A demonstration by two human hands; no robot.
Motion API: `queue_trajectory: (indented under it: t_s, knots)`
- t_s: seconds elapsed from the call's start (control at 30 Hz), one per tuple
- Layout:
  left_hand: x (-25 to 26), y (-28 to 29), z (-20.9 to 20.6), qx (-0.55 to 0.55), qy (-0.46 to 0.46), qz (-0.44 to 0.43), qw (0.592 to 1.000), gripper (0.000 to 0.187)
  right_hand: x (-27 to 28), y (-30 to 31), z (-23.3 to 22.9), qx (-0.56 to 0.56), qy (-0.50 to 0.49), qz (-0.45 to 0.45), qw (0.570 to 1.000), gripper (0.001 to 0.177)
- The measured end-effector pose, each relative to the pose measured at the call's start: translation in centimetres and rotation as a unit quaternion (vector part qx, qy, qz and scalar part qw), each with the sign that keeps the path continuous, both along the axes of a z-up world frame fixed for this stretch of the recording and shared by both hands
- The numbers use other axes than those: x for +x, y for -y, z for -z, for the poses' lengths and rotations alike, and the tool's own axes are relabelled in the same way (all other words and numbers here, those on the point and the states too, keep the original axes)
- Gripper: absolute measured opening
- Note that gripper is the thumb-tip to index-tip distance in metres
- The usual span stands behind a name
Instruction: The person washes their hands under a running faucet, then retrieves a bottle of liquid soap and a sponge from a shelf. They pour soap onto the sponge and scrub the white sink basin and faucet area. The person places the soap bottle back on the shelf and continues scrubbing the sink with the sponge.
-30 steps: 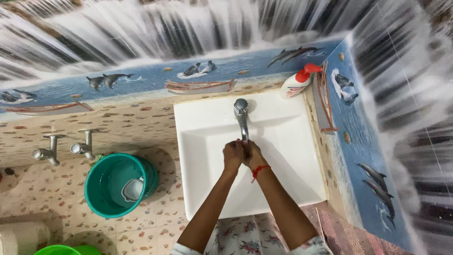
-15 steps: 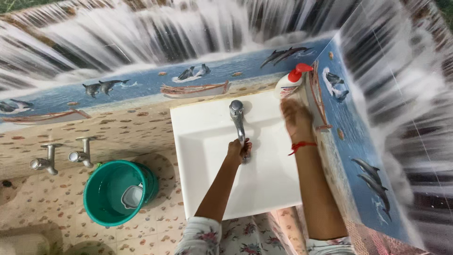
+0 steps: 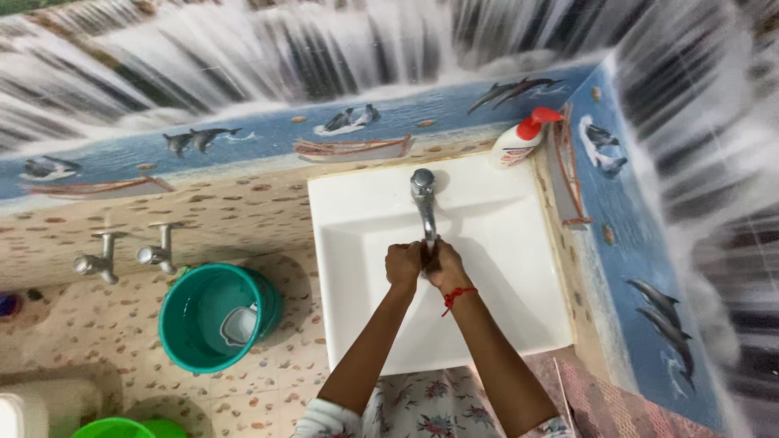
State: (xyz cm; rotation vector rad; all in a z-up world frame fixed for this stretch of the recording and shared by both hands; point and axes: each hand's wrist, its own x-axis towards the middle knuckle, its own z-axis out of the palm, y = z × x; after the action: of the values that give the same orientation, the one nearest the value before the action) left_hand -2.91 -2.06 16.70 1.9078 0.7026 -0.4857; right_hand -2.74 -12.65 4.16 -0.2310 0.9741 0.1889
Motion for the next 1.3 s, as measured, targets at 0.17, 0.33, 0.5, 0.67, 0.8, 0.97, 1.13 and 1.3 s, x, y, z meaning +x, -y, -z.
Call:
queue_trajectory:
  t_s: [0.17, 0.33, 0.5, 0.67, 0.8, 0.97, 1.13, 1.3]
  knots:
    - [-1.2, -2.4, -0.5, -0.011, 0.098, 0.085, 0.991, 0.03, -0.2, -1.9, 2.9, 0.052, 0.031, 0.011, 0.998, 0.029]
    - [1.7, -7.0, 3.0, -0.037, 0.249, -0.036, 0.967, 0.027, 0.1, -3.6, 0.3, 0.052, 0.023, -0.005, 0.998, 0.028]
    - [7.6, -10.3, 5.7, -0.341, 0.09, -0.102, 0.93, 0.029, 3.4, -7.0, -11.5, 0.021, 0.17, -0.127, 0.977, 0.02]
    - [14.3, -7.7, 2.8, -0.402, 0.072, -0.069, 0.91, 0.04, 8.5, -5.1, -23.1, -0.183, 0.259, -0.24, 0.917, 0.037]
    - [15.2, -6.5, -2.1, -0.348, 0.116, -0.004, 0.93, 0.034, 5.1, -0.3, -24.3, -0.205, 0.292, -0.177, 0.917, 0.042]
    - [14.0, -7.5, -4.9, -0.236, 0.166, 0.004, 0.957, 0.035, -1.9, 2.5, -11.9, -0.202, 0.112, -0.044, 0.972, 0.034]
    - [10.3, -9.4, -4.5, -0.188, 0.131, -0.022, 0.973, 0.045, -1.2, 0.5, -2.9, -0.091, -0.001, -0.055, 0.994, 0.017]
    - [5.6, -10.9, -3.4, -0.173, 0.066, -0.04, 0.982, 0.048, 0.0, -0.6, 1.0, 0.013, 0.043, 0.012, 0.999, 0.019]
